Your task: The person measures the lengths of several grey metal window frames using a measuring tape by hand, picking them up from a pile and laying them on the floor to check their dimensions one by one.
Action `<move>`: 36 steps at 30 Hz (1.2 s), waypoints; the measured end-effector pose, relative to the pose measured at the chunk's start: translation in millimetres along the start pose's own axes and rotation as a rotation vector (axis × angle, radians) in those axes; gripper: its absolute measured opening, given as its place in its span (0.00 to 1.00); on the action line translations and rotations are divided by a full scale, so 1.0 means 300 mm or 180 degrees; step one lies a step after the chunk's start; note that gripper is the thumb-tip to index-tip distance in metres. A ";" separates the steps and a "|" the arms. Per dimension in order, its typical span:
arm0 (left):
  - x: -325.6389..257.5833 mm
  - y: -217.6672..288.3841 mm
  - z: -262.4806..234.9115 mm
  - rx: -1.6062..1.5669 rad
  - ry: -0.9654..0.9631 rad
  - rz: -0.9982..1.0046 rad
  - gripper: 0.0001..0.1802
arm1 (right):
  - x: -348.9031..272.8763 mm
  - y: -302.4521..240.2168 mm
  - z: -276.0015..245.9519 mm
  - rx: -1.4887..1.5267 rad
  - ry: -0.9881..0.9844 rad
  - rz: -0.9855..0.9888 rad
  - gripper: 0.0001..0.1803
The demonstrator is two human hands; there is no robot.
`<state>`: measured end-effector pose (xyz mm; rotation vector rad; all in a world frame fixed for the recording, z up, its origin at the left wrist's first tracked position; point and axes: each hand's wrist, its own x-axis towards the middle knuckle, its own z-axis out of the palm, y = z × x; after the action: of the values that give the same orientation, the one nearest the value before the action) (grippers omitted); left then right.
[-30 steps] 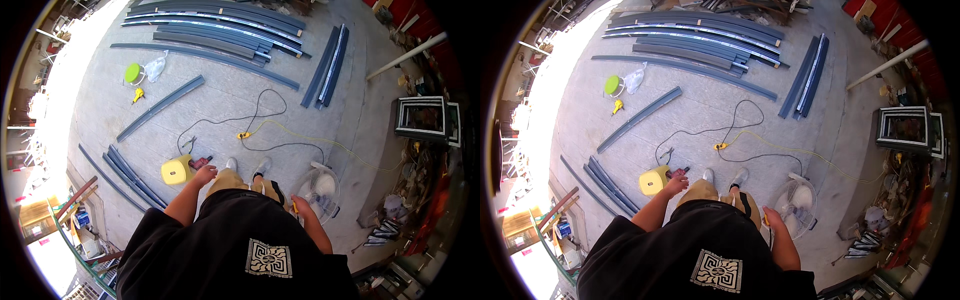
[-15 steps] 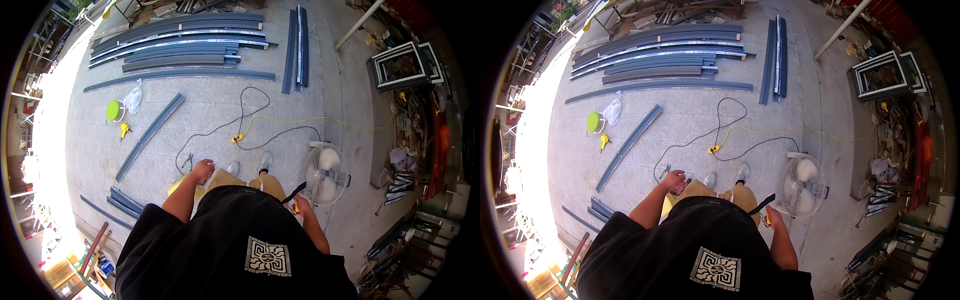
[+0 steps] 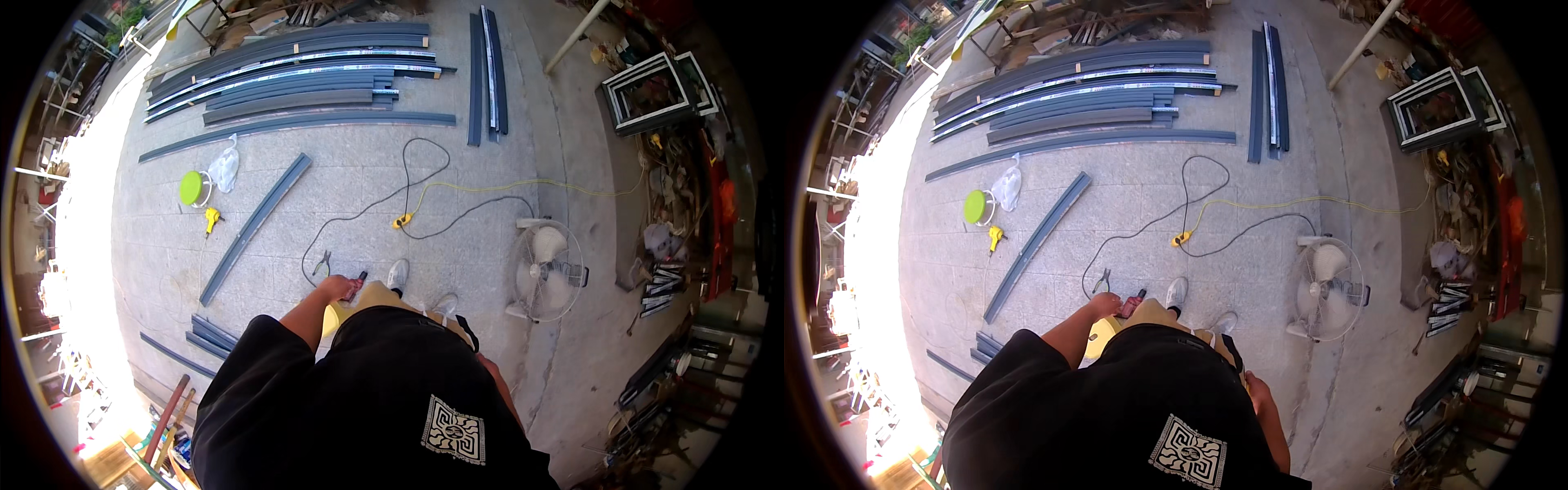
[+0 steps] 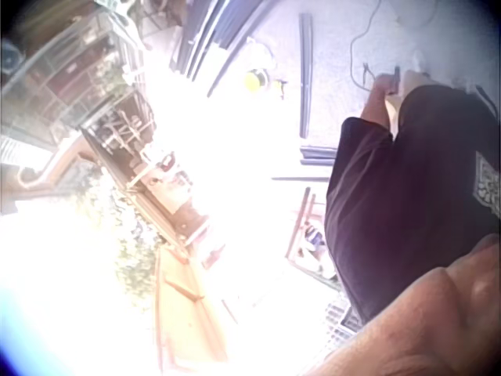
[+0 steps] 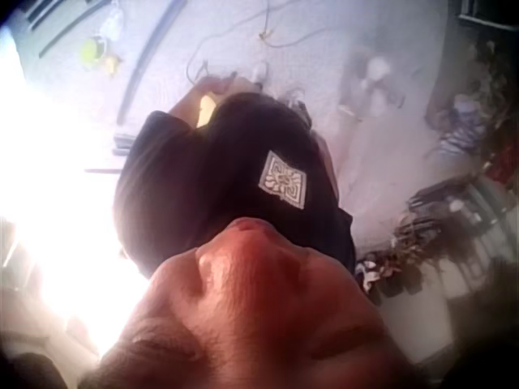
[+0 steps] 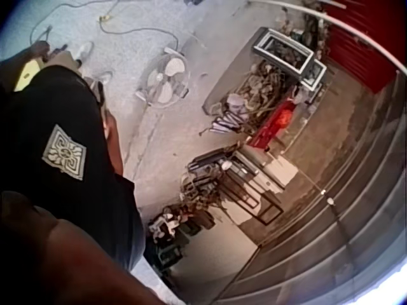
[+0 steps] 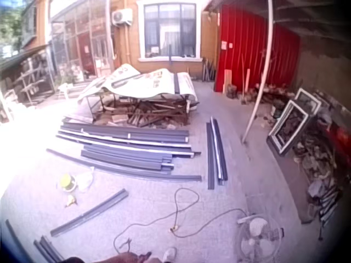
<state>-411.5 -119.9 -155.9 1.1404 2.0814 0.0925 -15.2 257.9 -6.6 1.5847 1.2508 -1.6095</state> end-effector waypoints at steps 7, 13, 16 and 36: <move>0.064 0.175 -0.143 -0.3482 0.0451 -0.1144 0.27 | 0.242 0.268 0.025 0.0537 0.0125 -0.0036 0.28; 0.094 0.383 0.063 -0.2553 0.0286 -0.1060 0.20 | 0.093 0.215 -0.160 0.0185 0.0372 -0.1039 0.24; 0.105 0.384 0.316 0.0435 0.0310 0.0909 0.18 | 0.042 0.360 -0.242 0.0466 0.0512 -0.0972 0.24; 0.409 1.090 0.277 -0.0254 -0.0855 -0.0575 0.20 | 0.073 1.284 -0.621 0.1719 0.0613 0.0118 0.26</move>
<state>-169.9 145.9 -158.0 0.8618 1.9123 -0.0611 404.1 267.9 -93.1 2.1146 0.9075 -1.9130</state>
